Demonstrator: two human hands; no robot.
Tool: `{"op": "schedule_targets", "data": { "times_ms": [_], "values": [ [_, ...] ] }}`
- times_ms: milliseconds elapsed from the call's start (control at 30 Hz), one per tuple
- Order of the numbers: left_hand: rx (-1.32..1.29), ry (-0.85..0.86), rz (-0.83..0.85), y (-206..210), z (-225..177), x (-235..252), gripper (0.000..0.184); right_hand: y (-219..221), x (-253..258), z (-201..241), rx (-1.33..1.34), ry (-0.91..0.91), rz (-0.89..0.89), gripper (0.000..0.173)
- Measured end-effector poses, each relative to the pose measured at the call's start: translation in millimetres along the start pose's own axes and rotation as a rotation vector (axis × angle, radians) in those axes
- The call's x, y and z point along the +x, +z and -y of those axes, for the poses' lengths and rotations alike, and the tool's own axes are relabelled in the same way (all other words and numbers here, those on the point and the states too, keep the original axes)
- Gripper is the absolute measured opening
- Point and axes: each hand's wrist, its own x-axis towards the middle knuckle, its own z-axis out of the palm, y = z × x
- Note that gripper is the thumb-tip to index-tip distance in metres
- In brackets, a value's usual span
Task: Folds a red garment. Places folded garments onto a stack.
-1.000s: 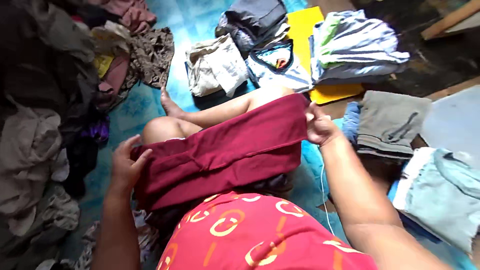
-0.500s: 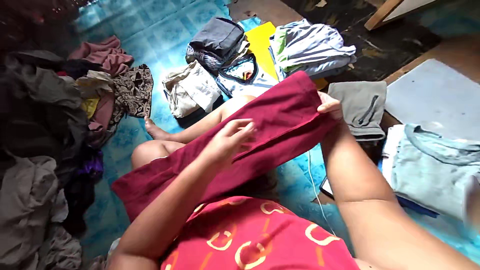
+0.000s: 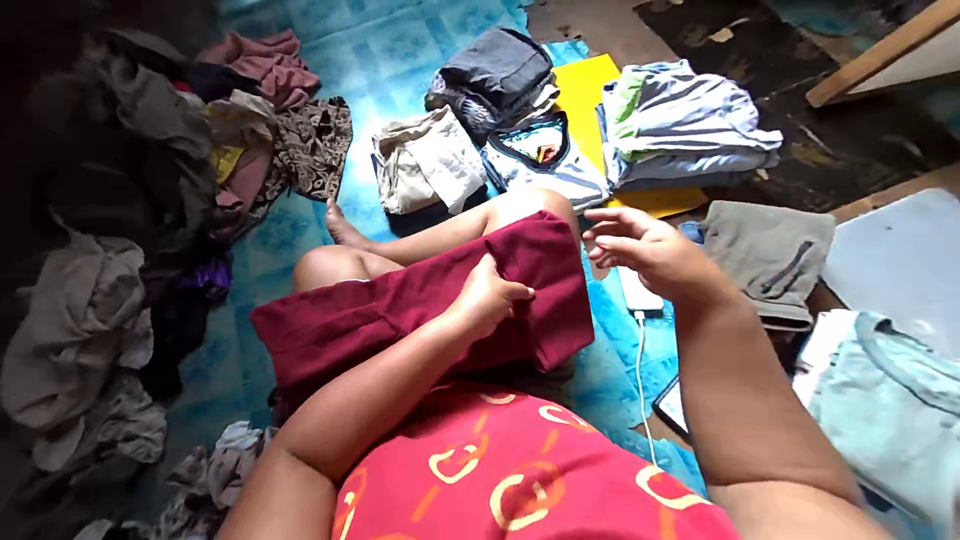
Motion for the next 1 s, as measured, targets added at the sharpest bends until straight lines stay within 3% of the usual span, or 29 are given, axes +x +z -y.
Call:
{"op": "schedule_targets", "data": {
  "times_ms": [100, 167, 300, 367, 467, 567, 633, 733, 767, 833, 900, 1000],
  "values": [
    [0.039, 0.133, -0.02, -8.2, -7.4, -0.5, 0.065, 16.0, -8.3, -14.6, -0.021, -0.056, -0.185, 0.041],
    [0.108, 0.103, -0.031, -14.6, -9.1, 2.0, 0.065, 18.7, -0.1, -6.7, -0.148, -0.182, -0.231, 0.039],
    [0.161, 0.039, -0.007, -14.9, -1.2, 7.0, 0.069, 19.9, 61.4, 18.5, -0.513, -0.449, -0.016, 0.045],
    [0.152, 0.033, -0.008, -15.3, -0.6, 7.6, 0.067, 24.0, 94.6, 22.2, -0.617, -0.466, 0.14, 0.05],
    [0.168, 0.013, -0.022, -20.4, 1.2, 6.1, 0.067, 21.4, 123.9, 17.0, -0.719, -0.433, 0.205, 0.065],
    [0.265, 0.023, -0.059, -22.8, 5.0, 6.8, 0.071, 24.8, 121.8, 14.3, -0.812, -0.398, 0.066, 0.07],
    [0.47, 0.064, -0.119, -24.3, 1.5, 5.5, 0.079, 33.5, 106.7, 16.7, -0.828, -0.327, -0.125, 0.062],
    [0.713, 0.197, -0.244, -31.7, -8.1, -13.1, 0.099, 39.2, 57.6, 20.6, -0.595, 0.007, -0.283, 0.057],
    [0.684, 0.252, -0.261, -34.5, -10.8, -22.4, 0.094, 39.9, 35.4, 14.9, -0.484, 0.097, -0.256, 0.058],
    [0.42, 0.252, -0.154, -31.3, -16.6, -38.2, 0.063, 47.4, -1.8, 7.7, -0.148, 0.222, -0.122, 0.048],
    [0.142, 0.068, 0.06, -17.4, -21.1, -47.6, 0.053, 61.7, -21.8, 5.7, 0.179, 0.197, -0.059, 0.042],
    [0.062, -0.028, 0.114, -0.5, -22.5, -49.4, 0.076, 88.1, -27.7, 34.2, 0.357, 0.082, 0.034, 0.049]
  ]
}}
